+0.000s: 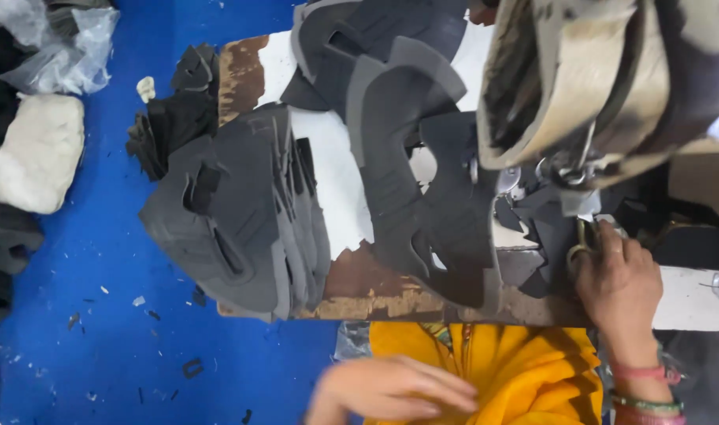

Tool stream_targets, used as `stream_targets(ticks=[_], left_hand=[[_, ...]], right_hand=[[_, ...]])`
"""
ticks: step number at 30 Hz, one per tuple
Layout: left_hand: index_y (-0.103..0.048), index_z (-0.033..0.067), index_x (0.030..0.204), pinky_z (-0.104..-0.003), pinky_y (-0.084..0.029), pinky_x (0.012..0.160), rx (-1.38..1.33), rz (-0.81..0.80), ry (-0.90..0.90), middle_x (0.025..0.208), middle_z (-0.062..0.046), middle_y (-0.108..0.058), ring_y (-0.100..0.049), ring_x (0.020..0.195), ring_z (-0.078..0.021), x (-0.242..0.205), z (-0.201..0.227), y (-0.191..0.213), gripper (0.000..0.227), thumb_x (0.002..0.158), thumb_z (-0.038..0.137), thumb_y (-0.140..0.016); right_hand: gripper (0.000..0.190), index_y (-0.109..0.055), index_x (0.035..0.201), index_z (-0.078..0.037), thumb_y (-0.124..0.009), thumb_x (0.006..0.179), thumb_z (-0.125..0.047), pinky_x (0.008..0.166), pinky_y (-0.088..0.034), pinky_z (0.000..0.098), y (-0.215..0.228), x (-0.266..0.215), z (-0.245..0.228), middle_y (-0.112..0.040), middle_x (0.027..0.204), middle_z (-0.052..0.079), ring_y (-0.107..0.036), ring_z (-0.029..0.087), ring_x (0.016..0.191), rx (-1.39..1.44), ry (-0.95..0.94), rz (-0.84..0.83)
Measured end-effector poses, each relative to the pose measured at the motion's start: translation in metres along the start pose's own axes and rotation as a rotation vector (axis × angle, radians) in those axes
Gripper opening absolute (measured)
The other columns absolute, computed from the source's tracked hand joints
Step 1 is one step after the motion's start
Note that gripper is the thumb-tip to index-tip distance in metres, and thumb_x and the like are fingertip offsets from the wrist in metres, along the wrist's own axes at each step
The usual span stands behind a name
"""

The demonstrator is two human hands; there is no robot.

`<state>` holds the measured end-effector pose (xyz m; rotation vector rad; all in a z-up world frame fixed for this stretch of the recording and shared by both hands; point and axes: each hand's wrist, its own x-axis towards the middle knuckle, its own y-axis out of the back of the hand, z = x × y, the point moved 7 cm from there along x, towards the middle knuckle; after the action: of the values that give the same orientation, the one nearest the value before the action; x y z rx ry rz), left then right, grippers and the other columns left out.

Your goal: The person stitches various components of a shoe upper using an industrial sewing machine.

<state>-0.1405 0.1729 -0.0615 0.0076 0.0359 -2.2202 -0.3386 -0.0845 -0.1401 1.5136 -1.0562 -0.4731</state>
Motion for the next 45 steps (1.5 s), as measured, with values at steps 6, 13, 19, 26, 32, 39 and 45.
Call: stream_targets(ticks=[6,13,19,26,32,39,45], left_hand=[[-0.043,-0.0042,0.152,-0.032,-0.042,0.113,0.028,1.450,-0.113,0.147,-0.014,-0.055,-0.053,0.135,-0.0180,-0.054,-0.018,0.155,0.060,0.098,0.012,-0.065],[-0.056,-0.0031,0.140,-0.032,-0.048,0.105,0.080,1.613,-0.191,0.131,-0.014,-0.068,-0.063,0.120,-0.0217,-0.041,-0.003,0.167,0.061,0.085,0.006,-0.082],[-0.065,0.0036,0.130,-0.033,-0.055,0.089,0.854,1.801,-0.198,0.112,-0.012,-0.075,-0.070,0.096,-0.0246,-0.062,0.085,0.132,0.050,0.085,0.005,-0.088],[-0.065,0.0058,0.124,-0.036,-0.051,0.081,1.174,1.732,-0.272,0.102,-0.006,-0.072,-0.063,0.085,-0.0233,-0.050,0.111,0.115,0.044,0.085,0.002,-0.087],[-0.065,0.0100,0.120,-0.036,-0.052,0.082,1.364,1.642,-0.325,0.094,-0.001,-0.072,-0.066,0.079,-0.0184,-0.039,0.124,0.107,0.038,0.089,0.001,-0.085],[-0.061,0.0120,0.139,-0.042,-0.053,0.085,1.280,1.850,-0.076,0.105,-0.010,-0.065,-0.062,0.096,-0.0310,-0.037,0.111,0.163,0.053,0.092,0.014,-0.087],[-0.039,0.0105,0.159,-0.042,-0.051,0.111,1.072,1.555,-0.077,0.154,-0.023,-0.049,-0.061,0.135,-0.0356,0.013,0.113,0.197,0.070,0.099,0.012,-0.074]], right_hand=[[0.043,-0.067,0.133,-0.003,-0.070,0.093,-0.018,0.072,-0.046,0.0388,-0.046,0.004,0.059,-0.068,0.105,0.016,-0.061,0.029,0.085,0.665,-0.318,-0.284],[0.042,-0.055,0.132,0.001,-0.067,0.095,-0.015,0.063,-0.050,0.0301,0.011,-0.054,0.010,-0.066,0.097,0.009,-0.065,0.019,0.075,1.664,-0.527,-0.415],[0.044,-0.051,0.133,-0.001,-0.072,0.097,-0.015,0.044,-0.048,0.0293,0.005,-0.102,-0.055,-0.061,0.083,0.018,-0.057,0.022,0.059,2.437,-0.393,-0.851],[0.071,-0.039,0.135,0.018,-0.066,0.101,-0.039,0.037,-0.040,0.0270,0.046,-0.052,-0.165,-0.056,0.077,0.020,-0.053,0.020,0.046,2.401,-0.425,-0.922],[0.071,-0.039,0.134,0.016,-0.064,0.099,-0.040,0.033,-0.037,0.0251,0.026,-0.046,-0.181,-0.054,0.076,0.019,-0.051,0.020,0.043,2.369,-0.564,-0.887],[0.054,-0.046,0.140,0.007,-0.070,0.095,-0.011,0.044,-0.048,0.0252,0.016,-0.053,-0.161,-0.058,0.077,0.011,-0.058,0.016,0.051,2.033,-0.292,-0.847],[0.059,-0.056,0.133,-0.001,-0.075,0.078,0.002,0.049,-0.057,0.0286,-0.059,-0.124,-0.008,-0.074,0.084,0.013,-0.071,0.017,0.058,1.491,-0.390,-0.468]])
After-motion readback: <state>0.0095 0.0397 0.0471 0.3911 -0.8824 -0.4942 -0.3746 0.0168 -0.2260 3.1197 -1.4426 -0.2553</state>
